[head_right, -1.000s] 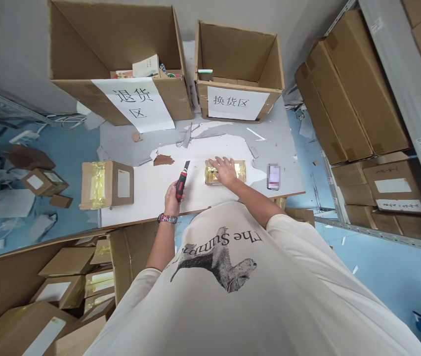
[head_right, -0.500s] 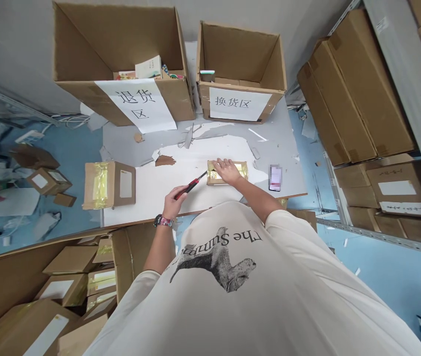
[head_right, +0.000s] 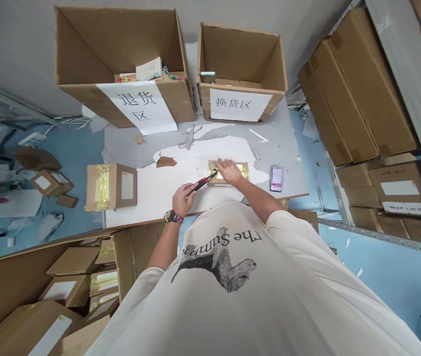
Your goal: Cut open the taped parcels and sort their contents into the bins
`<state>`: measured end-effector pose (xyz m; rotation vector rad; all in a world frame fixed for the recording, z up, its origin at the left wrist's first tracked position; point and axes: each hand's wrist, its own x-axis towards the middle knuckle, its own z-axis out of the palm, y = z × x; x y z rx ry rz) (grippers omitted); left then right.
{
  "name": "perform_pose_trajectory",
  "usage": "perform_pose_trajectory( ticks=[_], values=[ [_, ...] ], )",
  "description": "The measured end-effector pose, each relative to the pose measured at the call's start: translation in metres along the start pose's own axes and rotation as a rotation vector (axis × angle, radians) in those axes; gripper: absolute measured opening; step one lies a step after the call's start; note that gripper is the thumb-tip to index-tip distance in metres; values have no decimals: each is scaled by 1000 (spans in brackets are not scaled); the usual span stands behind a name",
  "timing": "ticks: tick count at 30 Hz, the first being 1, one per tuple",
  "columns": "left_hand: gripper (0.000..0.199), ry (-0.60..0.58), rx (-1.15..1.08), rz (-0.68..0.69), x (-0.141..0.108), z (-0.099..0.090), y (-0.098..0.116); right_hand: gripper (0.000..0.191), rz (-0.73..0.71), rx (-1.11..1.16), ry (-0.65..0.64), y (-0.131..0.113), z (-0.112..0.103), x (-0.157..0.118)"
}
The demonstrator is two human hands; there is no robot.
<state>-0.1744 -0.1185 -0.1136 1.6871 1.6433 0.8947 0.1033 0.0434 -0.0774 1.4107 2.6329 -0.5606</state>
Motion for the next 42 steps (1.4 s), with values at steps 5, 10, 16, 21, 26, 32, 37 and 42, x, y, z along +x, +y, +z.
perform_pose_trajectory(
  ticks=[5,10,16,21,26,32,37,42],
  values=[
    [49,7,34,9,-7,-3,-1,65,-5,-7,4,1,6,-3],
    [48,2,62,-9,-5,-3,-8,64,-11,-1,8,2,11,-6],
    [50,10,76,-30,-13,5,-18,62,-11,-9,10,-1,13,-7],
    [50,7,81,1,-11,6,-11,63,-5,2,23,1,14,-5],
    [49,-24,153,38,6,6,-1,63,-2,25,35,2,17,-5],
    [48,-70,182,98,16,-16,-12,62,-30,-12,34,2,21,-5],
    [48,-117,259,51,21,-15,-6,63,-40,-47,55,6,27,-3],
    [54,-227,515,52,23,-19,2,59,-65,-67,103,9,32,0]
  ],
)
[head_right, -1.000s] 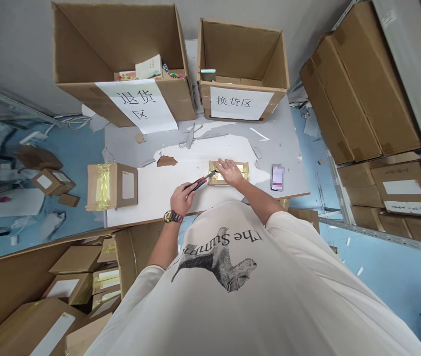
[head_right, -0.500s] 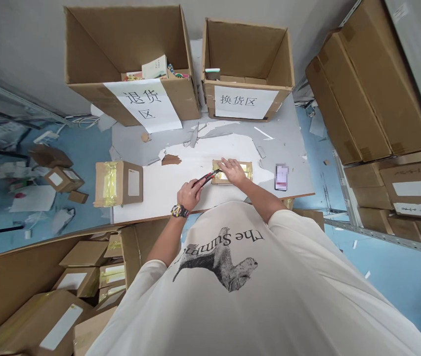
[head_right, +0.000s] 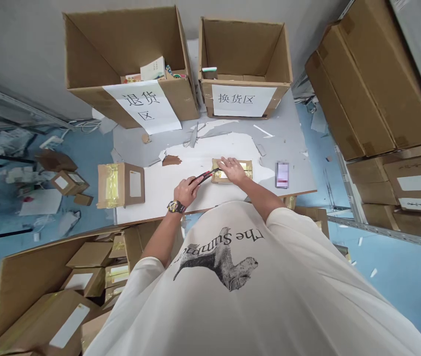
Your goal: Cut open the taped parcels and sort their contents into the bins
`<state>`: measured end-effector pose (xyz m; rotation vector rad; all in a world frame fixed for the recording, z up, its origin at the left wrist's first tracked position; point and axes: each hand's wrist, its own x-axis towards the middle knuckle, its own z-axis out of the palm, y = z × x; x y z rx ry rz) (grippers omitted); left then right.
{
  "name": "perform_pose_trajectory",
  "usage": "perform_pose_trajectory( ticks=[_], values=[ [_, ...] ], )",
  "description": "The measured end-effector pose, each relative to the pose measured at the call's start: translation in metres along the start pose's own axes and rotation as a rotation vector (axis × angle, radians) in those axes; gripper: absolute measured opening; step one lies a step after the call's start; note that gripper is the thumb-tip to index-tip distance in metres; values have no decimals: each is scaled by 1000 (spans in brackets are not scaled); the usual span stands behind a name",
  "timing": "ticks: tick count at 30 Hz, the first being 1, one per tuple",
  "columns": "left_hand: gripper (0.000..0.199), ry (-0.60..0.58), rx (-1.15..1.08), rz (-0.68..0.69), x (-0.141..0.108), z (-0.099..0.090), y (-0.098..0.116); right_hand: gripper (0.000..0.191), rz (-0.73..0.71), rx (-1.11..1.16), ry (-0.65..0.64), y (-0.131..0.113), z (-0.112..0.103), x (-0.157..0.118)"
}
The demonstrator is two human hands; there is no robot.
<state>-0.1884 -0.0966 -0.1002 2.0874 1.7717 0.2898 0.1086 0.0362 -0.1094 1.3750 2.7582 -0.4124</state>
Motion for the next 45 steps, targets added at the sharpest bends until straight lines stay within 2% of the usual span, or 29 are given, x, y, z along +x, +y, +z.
perform_pose_trajectory(
  ticks=[6,14,22,27,31,36,45],
  values=[
    [55,22,85,5,-12,-13,-20,56,4,-31,21,4,0,10],
    [53,28,70,61,1,-10,-15,49,-3,-24,71,13,3,14],
    [55,45,2,173,10,-19,-28,48,3,-37,90,14,0,15],
    [54,45,-43,221,18,-25,-44,52,-34,-90,102,11,-3,12],
    [54,29,-87,216,10,-25,-56,57,-72,-89,85,4,-3,4],
    [55,9,-116,202,-4,-26,-60,63,-98,-66,54,-3,-3,-2],
    [58,32,-81,192,-8,-30,-57,60,-11,-58,76,-14,0,7]
  ],
)
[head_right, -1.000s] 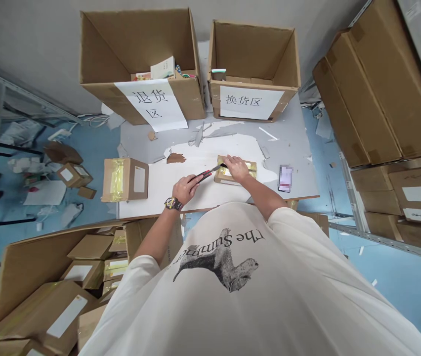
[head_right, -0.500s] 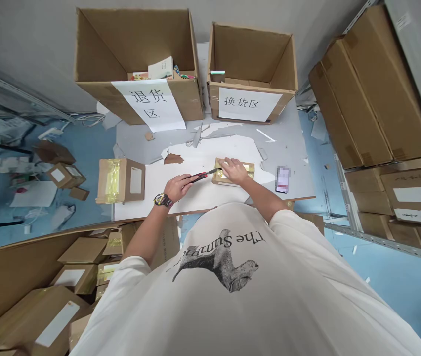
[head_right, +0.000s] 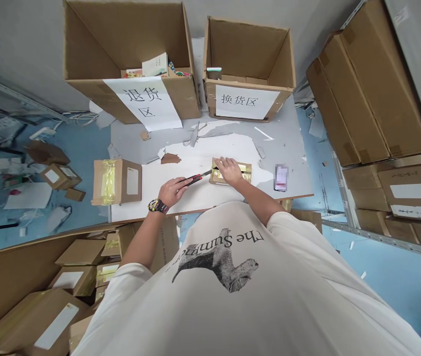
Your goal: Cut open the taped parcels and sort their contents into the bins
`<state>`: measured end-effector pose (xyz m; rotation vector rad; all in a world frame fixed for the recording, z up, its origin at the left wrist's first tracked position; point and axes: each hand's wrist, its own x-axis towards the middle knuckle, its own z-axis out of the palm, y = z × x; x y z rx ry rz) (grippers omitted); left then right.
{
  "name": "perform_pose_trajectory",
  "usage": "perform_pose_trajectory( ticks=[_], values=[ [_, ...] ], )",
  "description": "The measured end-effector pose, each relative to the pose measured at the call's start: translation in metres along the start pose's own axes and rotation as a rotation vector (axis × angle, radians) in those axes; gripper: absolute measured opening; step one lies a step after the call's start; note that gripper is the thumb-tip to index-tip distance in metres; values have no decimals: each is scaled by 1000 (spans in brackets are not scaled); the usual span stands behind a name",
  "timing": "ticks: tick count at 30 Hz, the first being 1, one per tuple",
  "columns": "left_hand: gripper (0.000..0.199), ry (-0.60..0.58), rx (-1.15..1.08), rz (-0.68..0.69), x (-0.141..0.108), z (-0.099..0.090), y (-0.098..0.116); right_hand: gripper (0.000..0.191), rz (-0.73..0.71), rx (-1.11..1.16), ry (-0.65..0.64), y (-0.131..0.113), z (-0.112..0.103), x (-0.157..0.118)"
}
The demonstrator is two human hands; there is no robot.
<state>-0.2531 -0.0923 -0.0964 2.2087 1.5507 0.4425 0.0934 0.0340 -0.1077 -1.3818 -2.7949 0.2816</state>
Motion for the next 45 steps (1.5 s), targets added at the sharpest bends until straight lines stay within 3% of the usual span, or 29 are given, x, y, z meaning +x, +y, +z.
perform_pose_trajectory(
  ticks=[5,12,23,32,40,45],
  values=[
    [54,-30,30,5,16,0,5,61,-2,52,35,1,4,-1],
    [53,-93,109,-20,32,-15,-7,63,-14,74,52,2,6,-3],
    [50,-156,126,199,77,-48,-23,62,-36,77,16,2,5,-4],
    [54,-247,91,238,71,-37,-22,62,-139,85,-12,8,6,-17],
    [52,-199,51,233,62,-27,-29,60,-159,67,-25,6,0,-21],
    [55,-225,42,228,73,-18,-19,58,-164,95,-36,8,-3,-25]
  ],
)
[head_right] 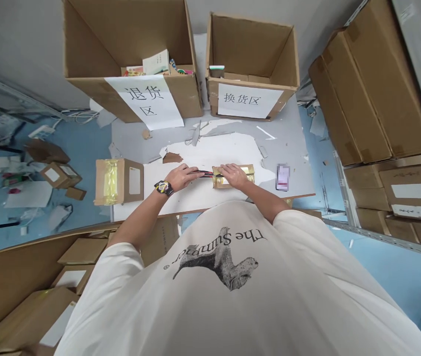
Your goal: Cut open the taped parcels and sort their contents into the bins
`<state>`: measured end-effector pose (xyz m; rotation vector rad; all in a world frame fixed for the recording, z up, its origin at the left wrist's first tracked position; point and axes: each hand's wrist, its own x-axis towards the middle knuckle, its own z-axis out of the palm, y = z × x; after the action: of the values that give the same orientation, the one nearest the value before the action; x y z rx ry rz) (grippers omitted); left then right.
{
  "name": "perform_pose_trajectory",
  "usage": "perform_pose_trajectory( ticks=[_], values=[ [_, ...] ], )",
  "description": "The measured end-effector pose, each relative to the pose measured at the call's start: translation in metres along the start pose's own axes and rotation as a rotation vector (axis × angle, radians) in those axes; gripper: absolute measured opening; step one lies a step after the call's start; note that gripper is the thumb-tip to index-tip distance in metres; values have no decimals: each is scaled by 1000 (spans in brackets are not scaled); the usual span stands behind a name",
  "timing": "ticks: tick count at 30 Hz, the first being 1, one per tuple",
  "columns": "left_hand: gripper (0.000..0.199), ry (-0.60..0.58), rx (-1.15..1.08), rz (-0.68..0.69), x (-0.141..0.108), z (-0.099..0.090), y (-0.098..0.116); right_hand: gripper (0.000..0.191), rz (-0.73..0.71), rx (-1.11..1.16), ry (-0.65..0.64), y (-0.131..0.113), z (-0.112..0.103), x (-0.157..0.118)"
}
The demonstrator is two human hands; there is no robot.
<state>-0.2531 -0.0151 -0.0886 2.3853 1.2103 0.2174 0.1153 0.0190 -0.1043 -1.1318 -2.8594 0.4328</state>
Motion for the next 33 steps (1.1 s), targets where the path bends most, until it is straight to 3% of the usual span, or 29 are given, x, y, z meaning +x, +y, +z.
perform_pose_trajectory(
  ticks=[5,10,16,19,22,24,27,30,33],
  values=[
    [53,38,40,-19,1,-13,-12,51,15,-10,-5,-5,-5,0],
    [56,139,30,-78,-37,-8,-12,50,76,-41,8,-15,-8,-3],
    [61,370,-29,-421,-77,50,18,53,147,-31,58,-21,-9,-22],
    [59,499,-61,-550,-78,84,27,53,170,2,109,-18,-10,-35],
    [55,551,-84,-610,-70,106,28,49,232,45,181,-11,-10,-54],
    [52,533,-116,-643,-63,113,27,47,292,64,242,-6,-10,-70],
    [52,406,-135,-778,-50,111,29,44,376,82,305,0,-9,-95],
    [56,271,-121,-897,-36,105,35,43,447,94,290,1,-9,-114],
    [60,190,-117,-911,-26,101,38,51,488,125,229,-3,-8,-121]
  ],
)
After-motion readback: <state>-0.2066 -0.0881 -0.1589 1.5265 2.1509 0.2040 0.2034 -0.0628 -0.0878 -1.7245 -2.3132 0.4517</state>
